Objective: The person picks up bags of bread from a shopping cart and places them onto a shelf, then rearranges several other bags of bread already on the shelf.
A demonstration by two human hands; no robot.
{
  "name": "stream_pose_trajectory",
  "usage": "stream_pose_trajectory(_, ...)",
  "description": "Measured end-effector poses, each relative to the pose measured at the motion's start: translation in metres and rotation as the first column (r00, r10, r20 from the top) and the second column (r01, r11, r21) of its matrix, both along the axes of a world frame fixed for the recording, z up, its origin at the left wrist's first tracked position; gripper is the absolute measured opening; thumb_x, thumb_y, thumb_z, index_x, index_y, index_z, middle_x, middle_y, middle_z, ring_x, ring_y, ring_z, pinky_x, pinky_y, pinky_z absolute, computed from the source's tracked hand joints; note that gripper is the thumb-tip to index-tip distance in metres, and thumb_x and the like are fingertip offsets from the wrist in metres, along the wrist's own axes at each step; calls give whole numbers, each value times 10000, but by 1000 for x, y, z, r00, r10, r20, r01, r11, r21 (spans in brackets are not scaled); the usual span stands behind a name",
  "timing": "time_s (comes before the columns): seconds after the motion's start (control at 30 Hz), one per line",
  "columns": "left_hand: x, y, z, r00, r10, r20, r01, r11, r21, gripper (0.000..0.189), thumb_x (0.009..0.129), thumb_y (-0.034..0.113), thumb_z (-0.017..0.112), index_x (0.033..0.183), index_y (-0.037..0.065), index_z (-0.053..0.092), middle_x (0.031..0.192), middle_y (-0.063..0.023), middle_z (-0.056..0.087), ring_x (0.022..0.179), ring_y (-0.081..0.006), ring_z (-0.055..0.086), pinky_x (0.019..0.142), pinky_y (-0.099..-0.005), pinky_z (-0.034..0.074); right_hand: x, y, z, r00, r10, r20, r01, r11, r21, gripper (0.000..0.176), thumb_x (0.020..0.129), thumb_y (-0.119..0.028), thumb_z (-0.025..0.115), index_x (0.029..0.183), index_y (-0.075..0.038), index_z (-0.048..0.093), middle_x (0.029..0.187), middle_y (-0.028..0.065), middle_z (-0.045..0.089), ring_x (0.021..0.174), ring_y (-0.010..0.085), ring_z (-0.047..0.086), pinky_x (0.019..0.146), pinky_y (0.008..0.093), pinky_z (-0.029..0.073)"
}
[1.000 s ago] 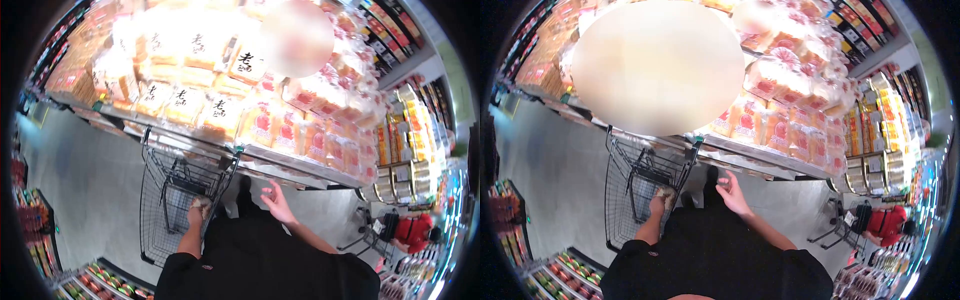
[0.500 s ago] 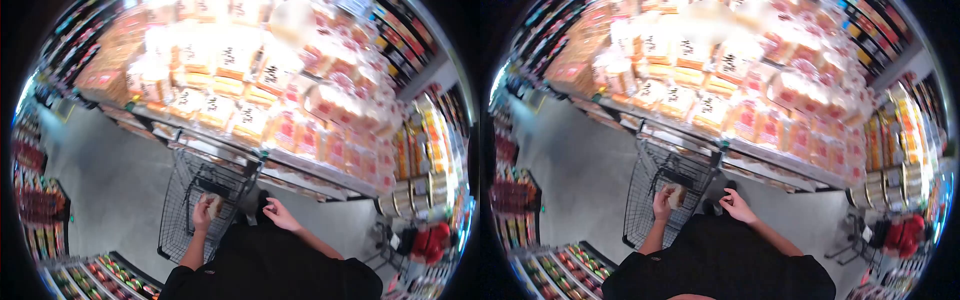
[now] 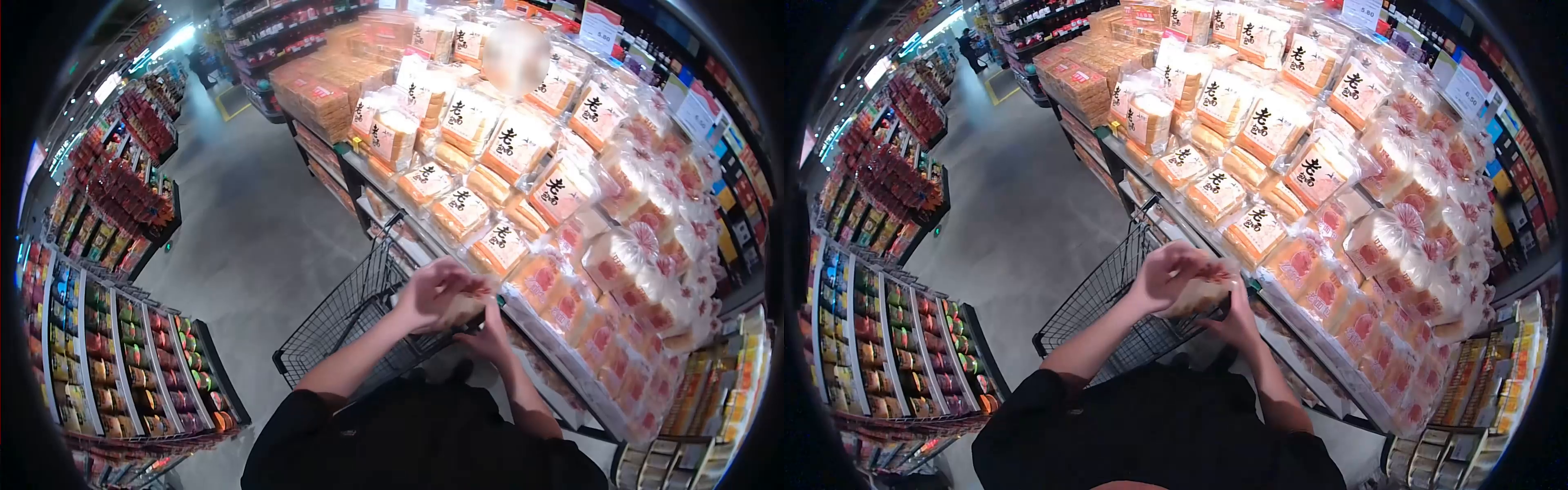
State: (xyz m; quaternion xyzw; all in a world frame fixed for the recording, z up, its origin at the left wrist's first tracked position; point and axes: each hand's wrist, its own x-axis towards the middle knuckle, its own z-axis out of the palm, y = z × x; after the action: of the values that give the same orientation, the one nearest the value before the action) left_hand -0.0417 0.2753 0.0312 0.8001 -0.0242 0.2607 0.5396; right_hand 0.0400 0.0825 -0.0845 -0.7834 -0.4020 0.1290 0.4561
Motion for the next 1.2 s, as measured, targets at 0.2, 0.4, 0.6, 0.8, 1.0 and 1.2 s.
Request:
stream_pose_trajectory(0.2, 82, -90, 38, 889, -433, 146, 448, 890, -87, 122, 845, -100, 618, 879, 17, 623, 871, -89, 638, 834, -206, 655, 725, -319, 533, 26, -84, 29, 984, -176, -38, 180, 959, 220, 613, 671, -136, 842, 1189, -8, 541, 1100, 109, 616, 1023, 240, 609, 896, 376, 484)
stream_pose_trajectory(0.4, 158, -188, 55, 737, -660, 147, 638, 751, 171, 146, 818, -100, 622, 909, 14, 608, 903, -86, 663, 885, -230, 661, 800, -321, 536, 54, -177, 15, 840, -316, -442, 514, 725, 459, 640, 670, -170, 874, 1184, 1, 533, 1153, 111, 600, 1070, 202, 589, 912, 359, 486)
stream_pose_trajectory(0.6, 219, -254, -40, 817, -577, 12, 577, 815, -60, 226, 891, -112, 549, 1079, 12, 542, 1024, -61, 575, 1013, -154, 593, 876, -259, 483, 76, -242, -36, 589, -806, -59, 771, 539, 339, 950, 612, -200, 905, 1391, 1, 400, 1266, 171, 540, 1215, 324, 514, 1032, 423, 415)
stream_pose_trajectory(0.8, 259, -234, -174, 696, -718, 15, 547, 516, -660, 507, 999, 249, 450, 1431, 1, 354, 1387, -116, 486, 1332, -190, 407, 1114, -315, 285, 80, -261, -28, 560, -828, -26, 786, 521, 333, 835, 638, -174, 860, 1353, -18, 457, 1318, 189, 498, 1250, 354, 471, 1066, 430, 379)
stream_pose_trajectory(1.0, 264, -247, -192, 571, -780, -254, 717, 625, -307, 584, 956, 156, 470, 1486, 4, 276, 1460, -127, 402, 1362, -208, 355, 1119, -315, 280, 110, -261, -64, 442, -771, -458, 883, 282, 377, 535, 917, -293, 654, 1332, -8, 473, 1185, 135, 611, 1128, 208, 577, 982, 345, 448)
stream_pose_trajectory(1.2, 281, -273, -185, 481, -763, -432, 612, 645, -458, 636, 998, 308, 483, 1517, 42, 230, 1450, -114, 423, 1352, -214, 379, 1120, -322, 291, 96, -326, -94, 474, -633, -612, 873, 429, 232, 583, 1027, -446, 414, 1433, -29, 396, 1227, 148, 606, 1154, 194, 567, 983, 345, 443)
